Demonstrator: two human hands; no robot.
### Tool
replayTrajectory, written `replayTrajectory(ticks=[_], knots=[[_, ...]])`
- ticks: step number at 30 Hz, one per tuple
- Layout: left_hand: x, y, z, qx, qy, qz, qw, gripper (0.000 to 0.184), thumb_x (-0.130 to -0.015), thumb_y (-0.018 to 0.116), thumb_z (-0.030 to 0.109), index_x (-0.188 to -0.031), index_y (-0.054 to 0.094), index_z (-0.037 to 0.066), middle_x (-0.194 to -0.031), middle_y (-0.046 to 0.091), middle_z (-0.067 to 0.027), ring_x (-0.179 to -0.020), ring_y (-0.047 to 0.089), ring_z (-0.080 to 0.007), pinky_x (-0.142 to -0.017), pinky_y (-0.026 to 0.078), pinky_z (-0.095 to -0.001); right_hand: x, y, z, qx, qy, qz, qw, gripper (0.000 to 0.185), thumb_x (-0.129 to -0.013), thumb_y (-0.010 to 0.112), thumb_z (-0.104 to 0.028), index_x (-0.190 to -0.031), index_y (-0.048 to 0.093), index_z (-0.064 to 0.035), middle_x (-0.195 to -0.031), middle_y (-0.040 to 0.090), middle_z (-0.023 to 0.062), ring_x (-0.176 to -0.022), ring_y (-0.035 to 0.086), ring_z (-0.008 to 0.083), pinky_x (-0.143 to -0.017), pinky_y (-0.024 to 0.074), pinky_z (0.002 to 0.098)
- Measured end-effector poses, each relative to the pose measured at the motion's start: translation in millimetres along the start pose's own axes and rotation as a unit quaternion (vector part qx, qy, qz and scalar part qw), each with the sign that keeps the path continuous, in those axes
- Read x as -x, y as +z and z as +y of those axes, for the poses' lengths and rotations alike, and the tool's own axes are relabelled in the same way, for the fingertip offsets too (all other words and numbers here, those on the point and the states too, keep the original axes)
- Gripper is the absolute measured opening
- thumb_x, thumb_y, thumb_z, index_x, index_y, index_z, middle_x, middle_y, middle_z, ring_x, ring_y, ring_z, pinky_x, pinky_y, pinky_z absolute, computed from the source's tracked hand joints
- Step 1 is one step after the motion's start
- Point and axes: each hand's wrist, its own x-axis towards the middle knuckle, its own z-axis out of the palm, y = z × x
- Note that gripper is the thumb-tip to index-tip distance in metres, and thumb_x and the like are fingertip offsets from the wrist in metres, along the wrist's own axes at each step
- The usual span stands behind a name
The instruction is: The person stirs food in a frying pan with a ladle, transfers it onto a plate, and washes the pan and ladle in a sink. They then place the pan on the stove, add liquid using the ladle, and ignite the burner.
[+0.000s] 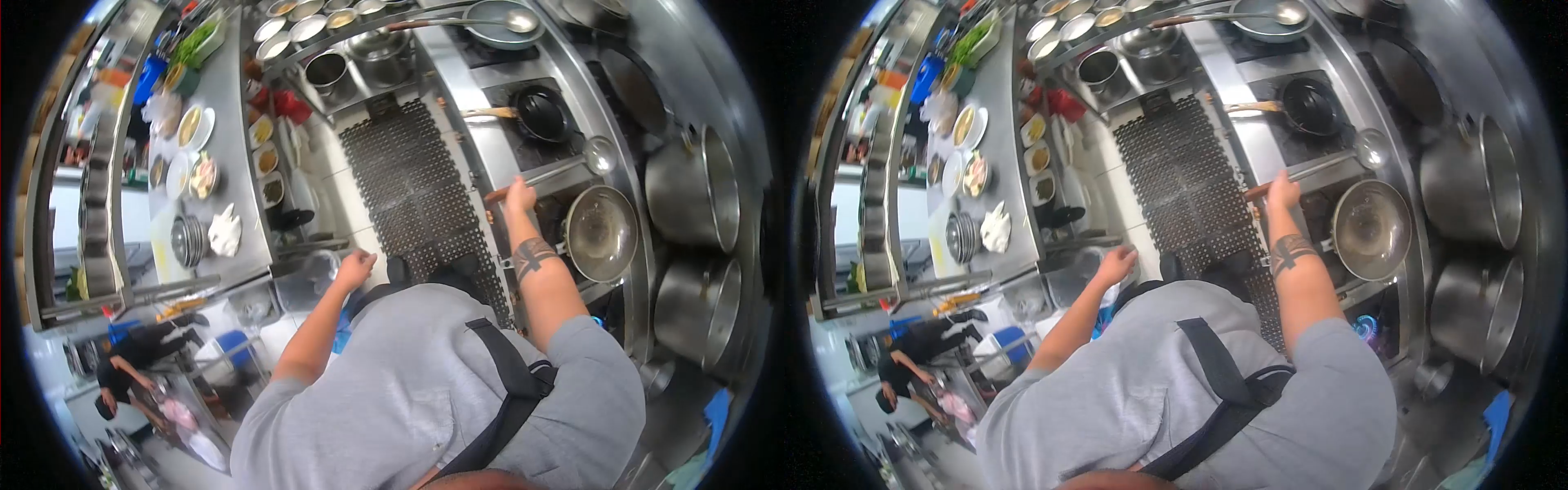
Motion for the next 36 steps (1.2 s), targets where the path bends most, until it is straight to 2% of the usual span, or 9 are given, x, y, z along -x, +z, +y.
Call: replayTrajectory(ticks=[2, 6, 8, 11, 17, 24, 29, 31, 36], knots=[[13, 11, -69, 0.042, -0.023, 0.045, 0.998, 0.05, -0.096, 0.061, 0.044, -0.11, 0.067, -0.003, -0.088, 0.074, -0.0172, -0.074, 0.073, -0.025, -0.076, 0.055, -0.0379, -4, -14, -17, 0.131, 0.016, -0.058, 0.99, 0.052, -0.081, 0.069, -0.032, -0.107, 0.061, 0.0127, -0.094, 0.068, 0.026, -0.103, 0.065, 0.0443, -0.098, 0.0474, 0.0488], [73, 21, -123, 0.151, -0.136, 0.037, 0.978, 0.041, -0.096, 0.063, 0.037, -0.103, 0.069, -0.003, -0.077, 0.071, -0.0133, -0.066, 0.068, -0.0209, -0.064, 0.054, -0.0373, -3, -9, -21, 0.159, -0.004, 0.053, 0.986, 0.041, -0.081, 0.069, -0.027, -0.097, 0.064, 0.0099, -0.096, 0.067, 0.0251, -0.096, 0.066, 0.0418, -0.093, 0.0503, 0.0477], [96, 29, -138, 0.215, -0.205, 0.01, 0.955, 0.036, -0.096, 0.063, 0.033, -0.096, 0.069, -0.002, -0.071, 0.068, -0.0113, -0.062, 0.065, -0.0202, -0.06, 0.052, -0.0373, 1, 13, -48, 0.071, -0.17, 0.0, 0.983, 0.041, -0.083, 0.069, -0.026, -0.104, 0.061, 0.0088, -0.097, 0.066, 0.0244, -0.092, 0.066, 0.0373, -0.089, 0.0518, 0.0491], [121, 32, -154, 0.117, -0.204, -0.018, 0.972, 0.035, -0.098, 0.062, 0.033, -0.099, 0.068, -0.002, -0.071, 0.067, -0.0098, -0.06, 0.063, -0.0187, -0.055, 0.051, -0.0344, -28, 95, -86, -0.281, 0.186, -0.284, 0.898, 0.035, -0.089, 0.066, -0.024, -0.107, 0.056, 0.0039, -0.094, 0.062, 0.0181, -0.091, 0.064, 0.0329, -0.084, 0.0544, 0.0485], [139, 33, -176, 0.235, -0.305, -0.034, 0.923, 0.034, -0.101, 0.059, 0.033, -0.11, 0.061, 0.0, -0.085, 0.069, -0.0116, -0.069, 0.07, -0.0208, -0.059, 0.056, -0.0311, -50, 188, -139, -0.547, 0.343, -0.186, 0.741, 0.041, -0.093, 0.059, -0.024, -0.116, 0.048, 0.0079, -0.093, 0.058, 0.0214, -0.08, 0.064, 0.0352, -0.073, 0.0577, 0.0492], [120, 30, -180, 0.237, -0.291, -0.069, 0.924, 0.031, -0.102, 0.056, 0.031, -0.109, 0.061, 0.001, -0.084, 0.069, -0.0111, -0.07, 0.069, -0.0206, -0.059, 0.056, -0.0326, -1, 134, -146, -0.175, 0.178, -0.008, 0.968, 0.039, -0.094, 0.047, -0.022, -0.102, 0.063, 0.0132, -0.096, 0.067, 0.0233, -0.071, 0.067, 0.0347, -0.05, 0.0558, 0.0447], [83, 7, -171, 0.184, -0.232, -0.082, 0.952, 0.029, -0.101, 0.057, 0.026, -0.11, 0.061, -0.001, -0.085, 0.068, -0.0116, -0.069, 0.068, -0.0196, -0.059, 0.056, -0.0332, 13, 87, -135, -0.175, 0.136, -0.01, 0.975, 0.043, -0.091, 0.05, -0.027, -0.097, 0.065, 0.0126, -0.08, 0.068, 0.0185, -0.059, 0.066, 0.0317, -0.044, 0.0545, 0.0428], [70, -5, -168, 0.191, -0.223, -0.085, 0.952, 0.028, -0.101, 0.056, 0.026, -0.11, 0.061, -0.001, -0.085, 0.069, -0.0115, -0.069, 0.068, -0.0195, -0.06, 0.056, -0.0332, 13, 65, -134, -0.209, 0.099, -0.013, 0.973, 0.031, -0.088, 0.058, -0.022, -0.067, 0.056, 0.0, -0.059, 0.055, 0.0097, -0.042, 0.053, 0.0231, -0.036, 0.0409, 0.0383], [31, -39, -148, 0.154, -0.199, -0.122, 0.96, 0.026, -0.101, 0.056, 0.021, -0.113, 0.062, -0.002, -0.088, 0.071, -0.0127, -0.072, 0.07, -0.0203, -0.059, 0.056, -0.0327, 34, -42, -153, -0.291, 0.083, -0.055, 0.952, 0.025, -0.088, 0.064, -0.019, -0.071, 0.05, -0.0069, -0.056, 0.047, 0.0035, -0.039, 0.045, 0.0156, -0.035, 0.0382, 0.034]])
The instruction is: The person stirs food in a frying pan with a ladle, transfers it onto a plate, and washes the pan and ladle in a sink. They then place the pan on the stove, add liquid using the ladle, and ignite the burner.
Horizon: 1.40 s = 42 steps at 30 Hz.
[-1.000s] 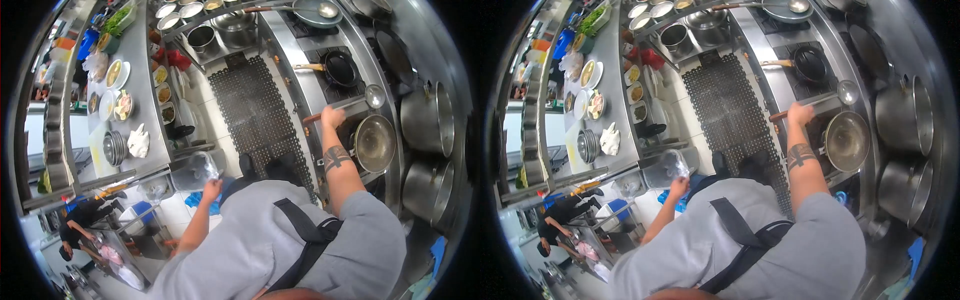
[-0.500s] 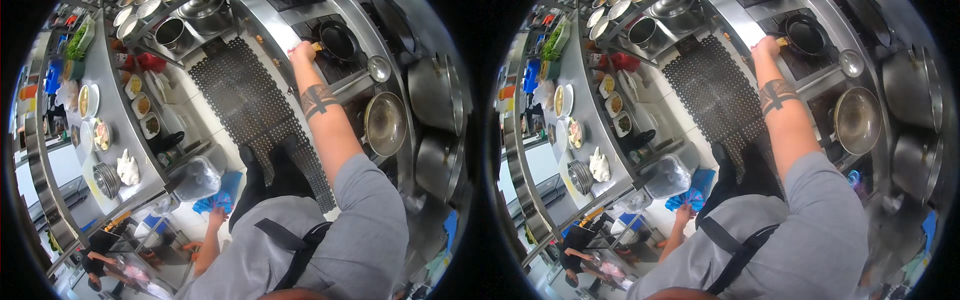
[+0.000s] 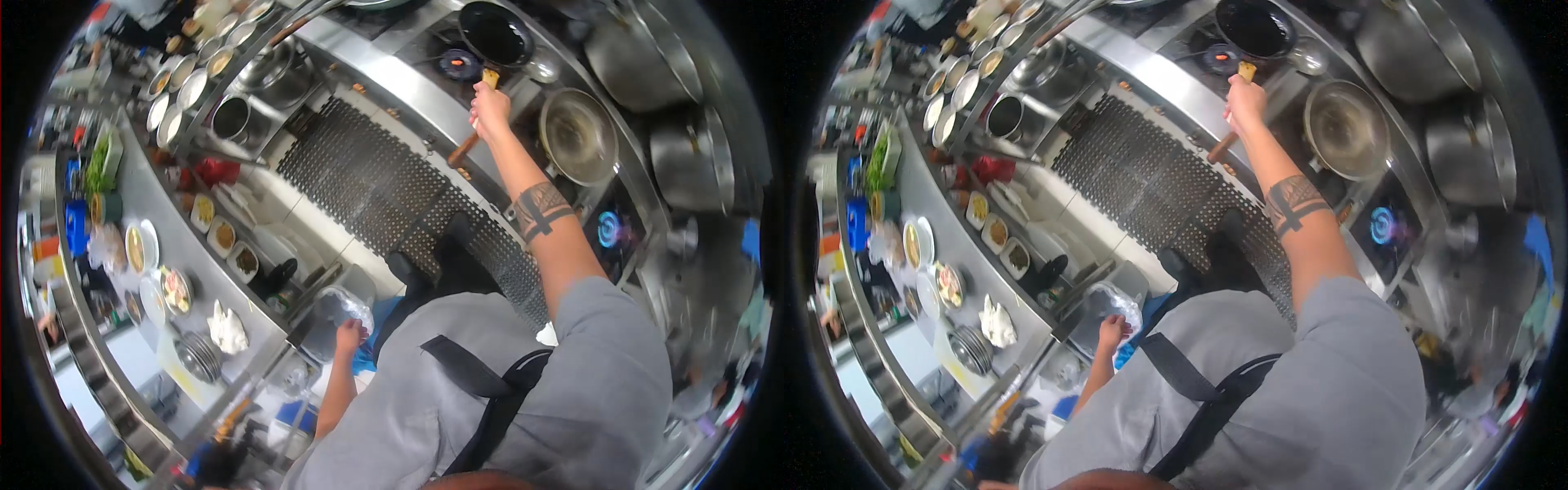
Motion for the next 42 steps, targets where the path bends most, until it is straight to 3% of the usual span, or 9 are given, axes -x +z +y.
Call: replayTrajectory(ticks=[10, 11, 22, 27, 28, 31, 36, 38, 42], knots=[[-101, -43, 20, -0.142, 0.018, -0.159, 0.977, 0.022, -0.097, 0.054, 0.014, -0.112, 0.06, -0.002, -0.081, 0.067, -0.0165, -0.06, 0.065, -0.0234, -0.047, 0.051, -0.034, 128, -265, -83, 0.051, 0.055, 0.014, 0.997, 0.023, -0.09, 0.063, -0.022, -0.073, 0.052, -0.0123, -0.057, 0.046, -0.0022, -0.041, 0.039, 0.0096, -0.037, 0.0338, 0.0299], [-106, -41, 18, -0.261, 0.141, -0.199, 0.934, 0.023, -0.097, 0.054, 0.014, -0.113, 0.06, -0.002, -0.081, 0.067, -0.0164, -0.059, 0.065, -0.0227, -0.047, 0.051, -0.0338, 137, -292, -80, 0.067, 0.042, 0.037, 0.996, 0.023, -0.089, 0.064, -0.022, -0.072, 0.052, -0.0124, -0.056, 0.046, -0.002, -0.04, 0.04, 0.0101, -0.036, 0.0335, 0.0302], [9, 66, 44, -0.479, 0.296, -0.058, 0.824, 0.026, -0.085, 0.051, 0.005, -0.098, 0.072, 0.0, -0.077, 0.069, -0.0146, -0.072, 0.07, -0.0246, -0.062, 0.057, -0.0366, 144, -498, 48, 0.085, 0.042, 0.241, 0.966, 0.023, -0.087, 0.065, -0.024, -0.07, 0.055, -0.0106, -0.052, 0.045, 0.0002, -0.036, 0.041, 0.0147, -0.034, 0.032, 0.0328], [12, 84, 19, -0.399, 0.255, -0.078, 0.877, 0.024, -0.079, 0.064, 0.023, -0.084, 0.073, 0.001, -0.088, 0.074, -0.0174, -0.076, 0.071, -0.0312, -0.076, 0.058, -0.0411, 90, -559, 150, -0.103, 0.058, 0.145, 0.982, 0.017, -0.095, 0.054, -0.02, -0.087, 0.062, -0.0063, -0.07, 0.056, 0.0048, -0.056, 0.055, 0.0191, -0.049, 0.0456, 0.0353], [39, 97, 41, -0.527, 0.223, -0.067, 0.818, 0.024, -0.078, 0.063, 0.024, -0.075, 0.072, 0.002, -0.084, 0.073, -0.0193, -0.072, 0.07, -0.0321, -0.072, 0.057, -0.0426, 86, -566, 164, -0.145, 0.081, 0.089, 0.982, 0.02, -0.096, 0.051, -0.017, -0.093, 0.064, -0.0031, -0.078, 0.062, 0.0092, -0.064, 0.061, 0.0223, -0.054, 0.0511, 0.0373], [96, 109, 57, -0.365, 0.223, 0.068, 0.901, 0.021, -0.078, 0.058, 0.017, -0.081, 0.073, 0.001, -0.086, 0.071, -0.0222, -0.081, 0.069, -0.0379, -0.077, 0.054, -0.0481, 38, -616, 221, -0.092, 0.047, 0.103, 0.989, 0.024, -0.096, 0.053, -0.019, -0.097, 0.068, -0.0003, -0.079, 0.064, 0.0113, -0.061, 0.062, 0.024, -0.052, 0.0525, 0.035], [163, 50, 52, -0.178, 0.355, 0.363, 0.843, 0.028, -0.086, 0.056, 0.019, -0.104, 0.07, 0.003, -0.097, 0.071, -0.0231, -0.093, 0.068, -0.0419, -0.085, 0.054, -0.049, 84, -559, 146, 0.025, 0.058, 0.157, 0.986, 0.034, -0.09, 0.064, -0.029, -0.077, 0.054, -0.0004, -0.064, 0.047, 0.0064, -0.047, 0.046, 0.0184, -0.045, 0.0429, 0.0343], [205, 14, 52, -0.08, 0.318, 0.442, 0.835, 0.028, -0.088, 0.056, 0.019, -0.106, 0.07, 0.003, -0.101, 0.071, -0.0229, -0.098, 0.067, -0.0413, -0.089, 0.053, -0.048, 29, -598, 181, 0.05, 0.21, 0.162, 0.963, 0.033, -0.095, 0.057, -0.03, -0.072, 0.054, -0.0062, -0.064, 0.057, 0.0074, -0.055, 0.058, 0.0218, -0.051, 0.0518, 0.0388], [228, -114, 11, 0.065, 0.297, 0.622, 0.721, 0.029, -0.093, 0.057, 0.026, -0.108, 0.07, 0.004, -0.099, 0.071, -0.0229, -0.098, 0.068, -0.0407, -0.087, 0.053, -0.0465, 57, -578, 179, 0.32, -0.037, 0.249, 0.913, 0.034, -0.093, 0.062, -0.031, -0.086, 0.061, 0.0017, -0.078, 0.066, 0.0157, -0.068, 0.064, 0.0303, -0.063, 0.055, 0.0455]])
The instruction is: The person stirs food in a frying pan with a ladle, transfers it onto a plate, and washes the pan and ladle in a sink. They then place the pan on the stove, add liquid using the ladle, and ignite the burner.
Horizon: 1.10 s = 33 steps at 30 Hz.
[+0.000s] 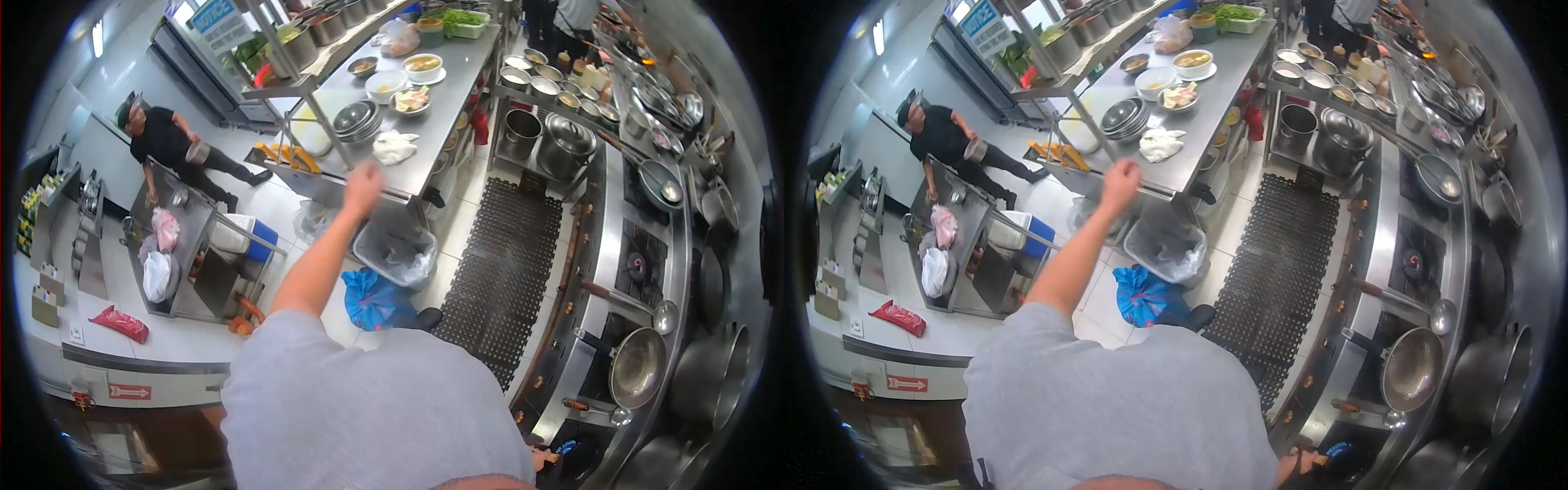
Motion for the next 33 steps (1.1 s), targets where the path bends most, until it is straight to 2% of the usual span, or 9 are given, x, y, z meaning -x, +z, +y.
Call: replayTrajectory(ticks=[5, 11, 16, 20, 23, 27, 28, 30, 33], knots=[[-181, -140, -53, 0.015, 0.118, 0.387, 0.914, 0.027, -0.095, 0.06, 0.025, -0.104, 0.063, 0.0, -0.098, 0.068, -0.0212, -0.092, 0.065, -0.0395, -0.082, 0.05, -0.0456, 55, -23, -1, 0.145, -0.181, 0.128, 0.964, 0.034, -0.092, 0.064, -0.03, -0.092, 0.061, 0.0035, -0.081, 0.066, 0.0178, -0.072, 0.065, 0.0327, -0.067, 0.055, 0.0455], [-324, -231, -103, -0.123, 0.105, 0.377, 0.912, 0.046, -0.081, 0.072, 0.038, -0.112, 0.069, 0.005, -0.104, 0.07, -0.0226, -0.102, 0.065, -0.0435, -0.086, 0.05, -0.0514, 112, -58, 12, 0.252, -0.271, 0.12, 0.921, 0.036, -0.09, 0.068, -0.029, -0.099, 0.06, 0.0056, -0.085, 0.066, 0.0203, -0.076, 0.066, 0.0355, -0.071, 0.055, 0.0456], [-291, -257, -100, -0.288, 0.115, 0.307, 0.9, 0.034, -0.085, 0.066, 0.033, -0.104, 0.073, 0.005, -0.092, 0.071, -0.0219, -0.091, 0.067, -0.0437, -0.08, 0.051, -0.0507, 148, -44, 6, 0.275, -0.347, 0.045, 0.895, 0.04, -0.089, 0.07, -0.028, -0.105, 0.06, 0.0074, -0.088, 0.066, 0.0224, -0.08, 0.066, 0.0379, -0.075, 0.055, 0.0457], [-193, -238, -159, -0.019, 0.115, 0.419, 0.9, 0.034, -0.097, 0.059, 0.026, -0.11, 0.063, -0.005, -0.102, 0.066, -0.0247, -0.094, 0.061, -0.0413, -0.085, 0.048, -0.0447, 207, -15, -27, 0.245, -0.413, -0.06, 0.875, 0.036, -0.086, 0.069, -0.019, -0.111, 0.061, 0.0057, -0.09, 0.067, 0.0221, -0.087, 0.066, 0.041, -0.085, 0.0523, 0.0477], [-65, -173, -253, -0.043, -0.002, 0.376, 0.925, 0.041, -0.1, 0.062, 0.031, -0.117, 0.057, -0.006, -0.111, 0.061, -0.0225, -0.101, 0.058, -0.0345, -0.092, 0.047, -0.0442, 256, -15, -66, 0.07, -0.305, -0.347, 0.884, 0.032, -0.085, 0.06, -0.011, -0.112, 0.061, 0.006, -0.096, 0.065, 0.0196, -0.09, 0.063, 0.0397, -0.087, 0.0504, 0.0434], [155, -32, -248, 0.116, -0.191, 0.061, 0.973, 0.022, -0.096, 0.064, 0.02, -0.091, 0.059, 0.0, -0.079, 0.059, -0.0059, -0.067, 0.055, -0.0174, -0.063, 0.049, -0.0363, 257, 21, -43, 0.162, -0.344, -0.468, 0.798, 0.028, -0.09, 0.065, -0.023, -0.108, 0.069, -0.0025, -0.102, 0.071, 0.0201, -0.1, 0.069, 0.0333, -0.087, 0.0536, 0.0419], [196, -4, -207, 0.278, -0.222, -0.056, 0.933, 0.012, -0.093, 0.065, 0.014, -0.094, 0.06, 0.004, -0.078, 0.058, -0.0026, -0.067, 0.055, -0.0143, -0.06, 0.048, -0.0315, 291, -5, -104, 0.209, -0.196, -0.547, 0.787, 0.026, -0.09, 0.065, -0.025, -0.106, 0.07, -0.0045, -0.099, 0.072, 0.0174, -0.095, 0.07, 0.029, -0.083, 0.0543, 0.04], [257, 56, -135, 0.355, -0.3, -0.251, 0.849, 0.012, -0.094, 0.063, 0.012, -0.103, 0.06, 0.004, -0.084, 0.059, -0.0012, -0.075, 0.059, -0.0116, -0.064, 0.051, -0.0268, 294, 19, -105, 0.142, -0.349, -0.573, 0.727, 0.025, -0.089, 0.066, -0.025, -0.102, 0.071, -0.0035, -0.095, 0.072, 0.0166, -0.09, 0.071, 0.0276, -0.08, 0.0543, 0.0378], [295, 109, 16, 0.312, -0.311, -0.567, 0.696, 0.017, -0.096, 0.062, 0.012, -0.111, 0.06, 0.004, -0.088, 0.062, -0.0039, -0.078, 0.062, -0.0135, -0.07, 0.053, -0.0276, 310, 44, -131, 0.024, -0.301, -0.659, 0.689, 0.035, -0.089, 0.07, -0.018, -0.121, 0.063, -0.0078, -0.105, 0.071, 0.015, -0.09, 0.07, 0.023, -0.082, 0.0554, 0.0356]])
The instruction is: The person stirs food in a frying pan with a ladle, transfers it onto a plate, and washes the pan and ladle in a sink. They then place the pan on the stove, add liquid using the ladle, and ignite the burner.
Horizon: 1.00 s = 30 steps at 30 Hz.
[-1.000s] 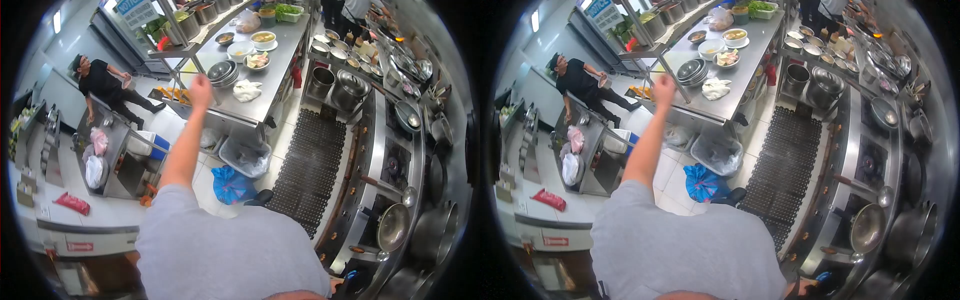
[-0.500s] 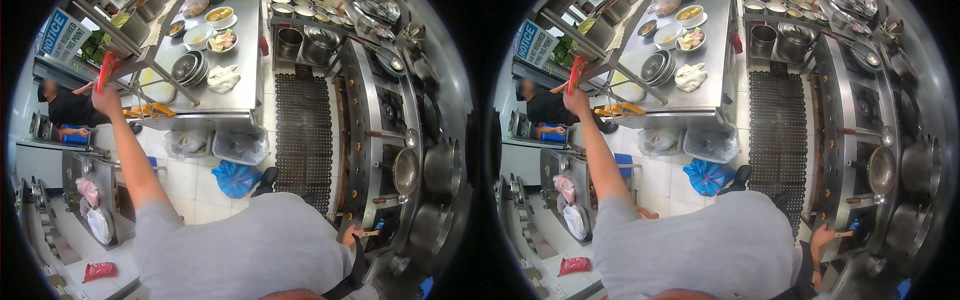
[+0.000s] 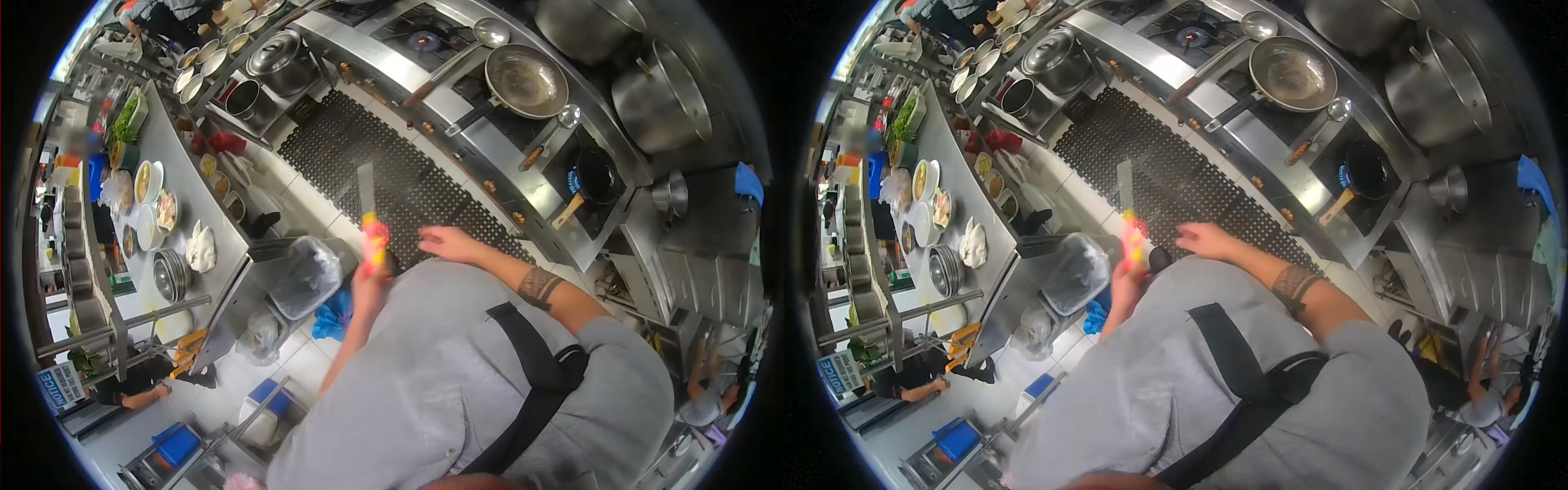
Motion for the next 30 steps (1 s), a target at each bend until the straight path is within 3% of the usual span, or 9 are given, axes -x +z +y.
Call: replayTrajectory(ticks=[3, 5, 7, 9, 12, 18, 23, 26, 30], knots=[[-26, 91, 7, -0.467, 0.22, -0.119, 0.848, 0.034, -0.09, 0.07, 0.013, -0.118, 0.057, 0.0, -0.097, 0.069, -0.0135, -0.087, 0.068, -0.0224, -0.076, 0.054, -0.0396, -19, -3, 2, -0.12, 0.012, 0.107, 0.987, 0.048, -0.086, 0.072, -0.018, -0.129, 0.054, -0.0063, -0.107, 0.07, 0.0163, -0.094, 0.07, 0.025, -0.083, 0.0552, 0.0374], [-51, 112, 4, -0.329, 0.058, -0.298, 0.894, 0.028, -0.088, 0.071, 0.016, -0.11, 0.063, 0.0, -0.096, 0.071, -0.0174, -0.089, 0.07, -0.0289, -0.078, 0.054, -0.0411, -16, -24, 0, -0.137, 0.05, 0.185, 0.972, 0.055, -0.084, 0.073, -0.02, -0.131, 0.05, -0.0037, -0.105, 0.07, 0.017, -0.094, 0.069, 0.0272, -0.084, 0.055, 0.0385], [-86, 124, 39, -0.548, 0.122, -0.478, 0.675, 0.022, -0.088, 0.07, 0.021, -0.101, 0.071, 0.003, -0.093, 0.072, -0.0174, -0.088, 0.07, -0.0325, -0.08, 0.054, -0.0422, 6, -58, 1, -0.134, 0.205, 0.119, 0.962, 0.052, -0.081, 0.074, -0.015, -0.126, 0.05, -0.0025, -0.106, 0.068, 0.0187, -0.096, 0.069, 0.0303, -0.086, 0.0543, 0.0399], [-142, 130, 44, -0.611, 0.046, -0.494, 0.617, 0.028, -0.089, 0.07, 0.031, -0.096, 0.075, 0.005, -0.094, 0.073, -0.0177, -0.089, 0.07, -0.0319, -0.084, 0.054, -0.0421, 32, -67, 50, 0.048, 0.125, 0.202, 0.97, 0.049, -0.081, 0.072, -0.013, -0.124, 0.05, -0.0031, -0.105, 0.066, 0.0179, -0.092, 0.07, 0.0293, -0.077, 0.0563, 0.0401], [-263, 146, 33, -0.704, 0.094, -0.303, 0.636, 0.027, -0.084, 0.063, 0.024, -0.089, 0.074, 0.0, -0.095, 0.072, -0.0233, -0.094, 0.07, -0.0385, -0.087, 0.055, -0.0478, 57, -94, 57, 0.125, 0.224, 0.265, 0.929, 0.048, -0.08, 0.073, -0.014, -0.124, 0.052, -0.0065, -0.102, 0.066, 0.0143, -0.09, 0.071, 0.0254, -0.068, 0.0571, 0.0382], [-434, 255, 43, -0.576, 0.142, -0.073, 0.802, 0.066, -0.082, 0.069, 0.018, -0.137, 0.039, -0.004, -0.132, 0.053, -0.0291, -0.115, 0.059, -0.0442, -0.096, 0.051, -0.049, 25, -180, -15, -0.076, 0.45, 0.31, 0.834, 0.052, -0.087, 0.071, -0.018, -0.134, 0.05, -0.0079, -0.106, 0.064, 0.0132, -0.079, 0.067, 0.0195, -0.062, 0.0548, 0.0347], [-500, 244, -3, -0.585, 0.072, -0.102, 0.802, 0.043, -0.081, 0.07, 0.019, -0.114, 0.062, -0.006, -0.107, 0.065, -0.0224, -0.108, 0.062, -0.0424, -0.091, 0.052, -0.0482, -22, -227, -21, -0.04, 0.484, 0.309, 0.818, 0.063, -0.089, 0.068, -0.018, -0.143, 0.038, -0.0093, -0.11, 0.062, 0.0131, -0.067, 0.063, 0.0172, -0.055, 0.0514, 0.0312], [-541, 223, -56, -0.677, 0.31, -0.163, 0.647, 0.017, -0.086, 0.064, 0.014, -0.088, 0.069, -0.003, -0.079, 0.067, -0.0167, -0.086, 0.068, -0.0349, -0.079, 0.053, -0.0482, -53, -255, -12, -0.057, 0.486, 0.32, 0.811, 0.046, -0.092, 0.067, -0.021, -0.133, 0.052, -0.0056, -0.101, 0.064, 0.0103, -0.067, 0.065, 0.0169, -0.055, 0.0524, 0.031], [-531, 214, 9, -0.334, -0.14, -0.329, 0.872, 0.039, -0.08, 0.077, 0.016, -0.11, 0.061, -0.001, -0.078, 0.067, -0.0079, -0.072, 0.067, -0.0165, -0.057, 0.055, -0.0304, -79, -277, 4, 0.075, 0.449, 0.338, 0.824, 0.036, -0.097, 0.061, -0.032, -0.12, 0.063, -0.0036, -0.089, 0.068, 0.0111, -0.069, 0.067, 0.0207, -0.063, 0.0531, 0.0364]])
